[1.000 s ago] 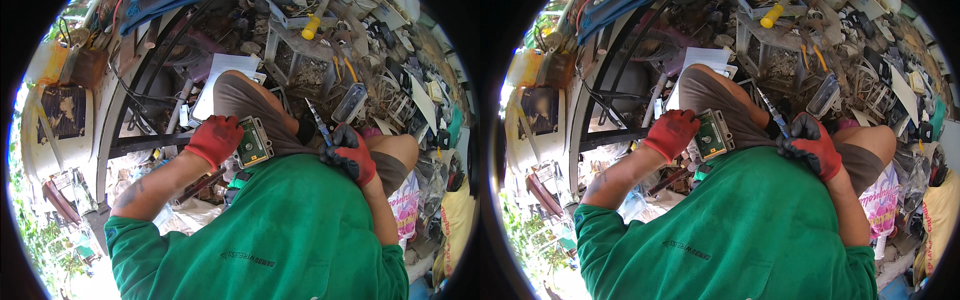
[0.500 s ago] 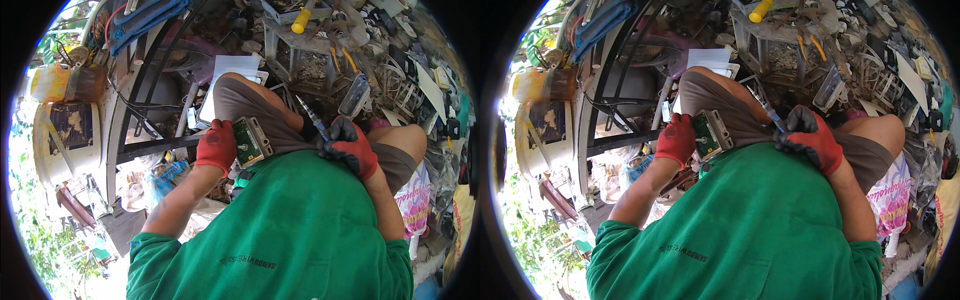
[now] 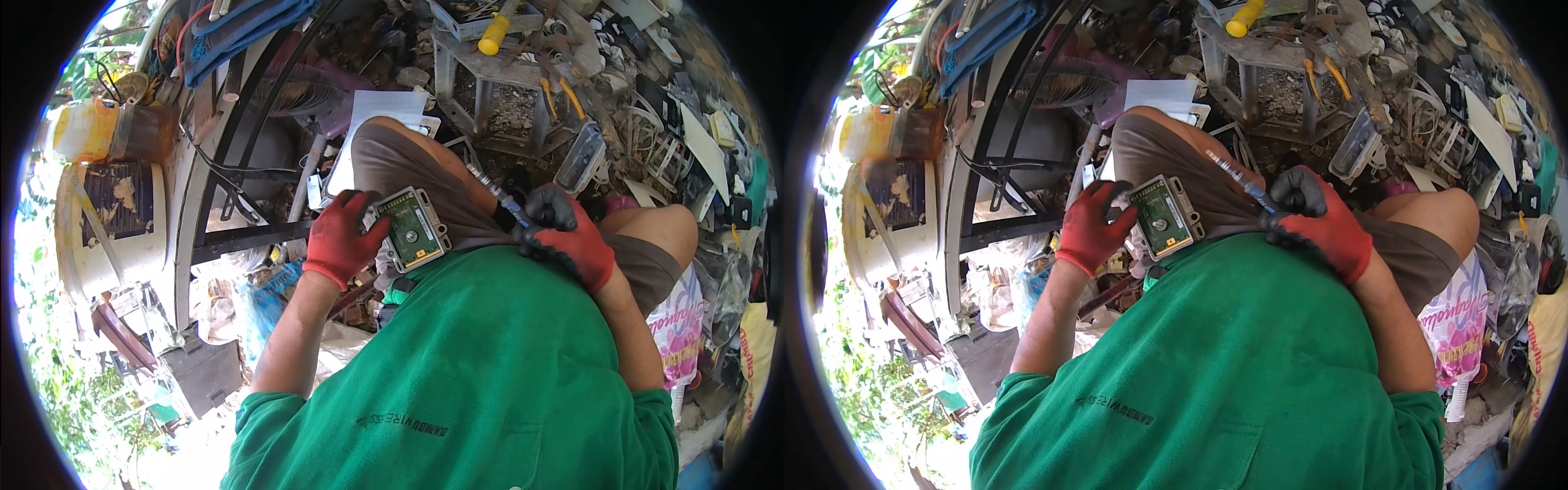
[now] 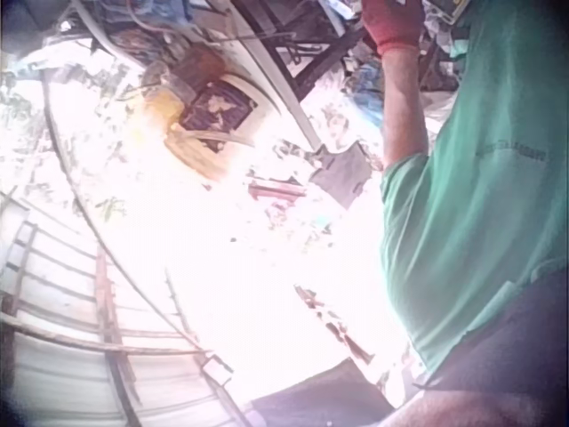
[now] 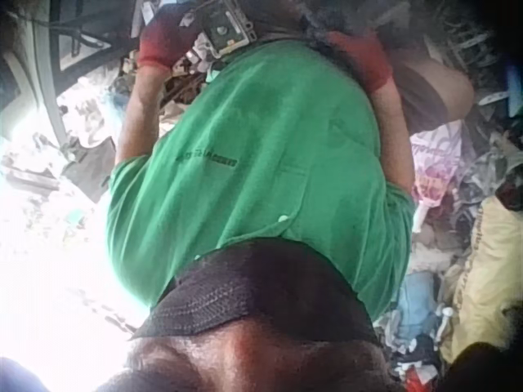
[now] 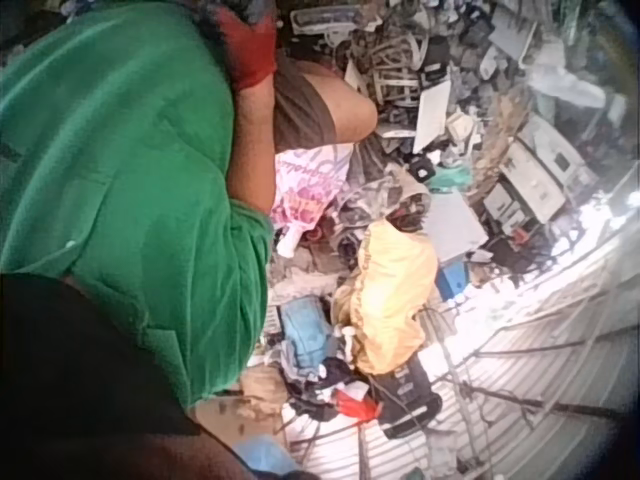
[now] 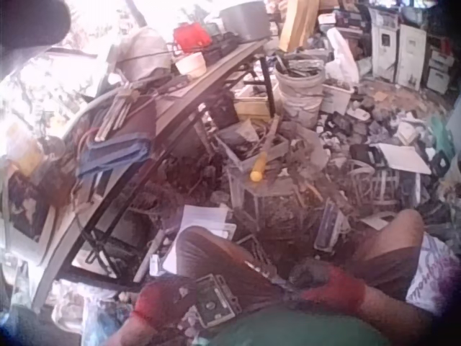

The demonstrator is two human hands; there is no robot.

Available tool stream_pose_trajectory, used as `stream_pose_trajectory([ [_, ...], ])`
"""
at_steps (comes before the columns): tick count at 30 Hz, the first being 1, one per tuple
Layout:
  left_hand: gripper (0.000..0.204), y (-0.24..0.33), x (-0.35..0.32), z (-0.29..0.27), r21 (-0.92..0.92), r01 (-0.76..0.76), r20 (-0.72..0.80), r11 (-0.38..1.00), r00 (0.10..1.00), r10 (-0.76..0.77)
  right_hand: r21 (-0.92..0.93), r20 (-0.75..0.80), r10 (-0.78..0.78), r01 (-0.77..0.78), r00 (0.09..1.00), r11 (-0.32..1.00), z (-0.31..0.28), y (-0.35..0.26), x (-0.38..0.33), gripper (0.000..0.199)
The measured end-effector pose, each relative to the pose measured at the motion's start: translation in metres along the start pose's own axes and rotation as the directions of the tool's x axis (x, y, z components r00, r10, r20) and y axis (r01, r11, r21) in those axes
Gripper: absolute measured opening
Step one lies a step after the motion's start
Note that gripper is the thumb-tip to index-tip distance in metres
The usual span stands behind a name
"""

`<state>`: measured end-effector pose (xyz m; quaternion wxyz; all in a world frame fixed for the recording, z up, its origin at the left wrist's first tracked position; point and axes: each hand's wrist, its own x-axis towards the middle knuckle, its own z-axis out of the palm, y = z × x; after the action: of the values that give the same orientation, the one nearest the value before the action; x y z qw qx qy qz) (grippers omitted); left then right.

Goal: The person removes a metal cover from an electronic housing using pliers, then uses a screwdriver to remove screws from a circuit board inside.

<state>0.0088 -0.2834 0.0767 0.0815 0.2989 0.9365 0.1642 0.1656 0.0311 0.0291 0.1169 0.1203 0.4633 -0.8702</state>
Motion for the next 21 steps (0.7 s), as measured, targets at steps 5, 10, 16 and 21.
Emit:
stream_pose_trajectory([
  [5, 0.030, 0.013, -0.005, 0.008, 0.344, 0.113, 0.103, 0.932, 0.982, -0.157, -0.384, 0.056, -0.072, 0.088, 0.996, 0.919, 0.013, -0.004, 0.013, 0.042],
  [10, 0.027, 0.022, -0.001, 0.019, 0.317, 0.227, 0.090, 0.921, 0.959, -0.267, -0.691, 0.253, -0.246, 0.353, 0.936, 0.631, 0.026, 0.001, 0.036, 0.041],
  [16, 0.029, 0.012, 0.008, 0.026, 0.267, 0.265, 0.101, 0.927, 0.949, -0.300, -0.875, 0.288, -0.069, 0.292, 0.955, 0.386, 0.051, -0.001, 0.059, 0.048],
  [21, 0.030, -0.022, 0.003, 0.009, -0.185, 0.307, 0.008, 0.934, 0.951, -0.311, -0.891, 0.290, -0.126, 0.316, 0.949, 0.326, 0.061, 0.017, 0.070, 0.046],
])
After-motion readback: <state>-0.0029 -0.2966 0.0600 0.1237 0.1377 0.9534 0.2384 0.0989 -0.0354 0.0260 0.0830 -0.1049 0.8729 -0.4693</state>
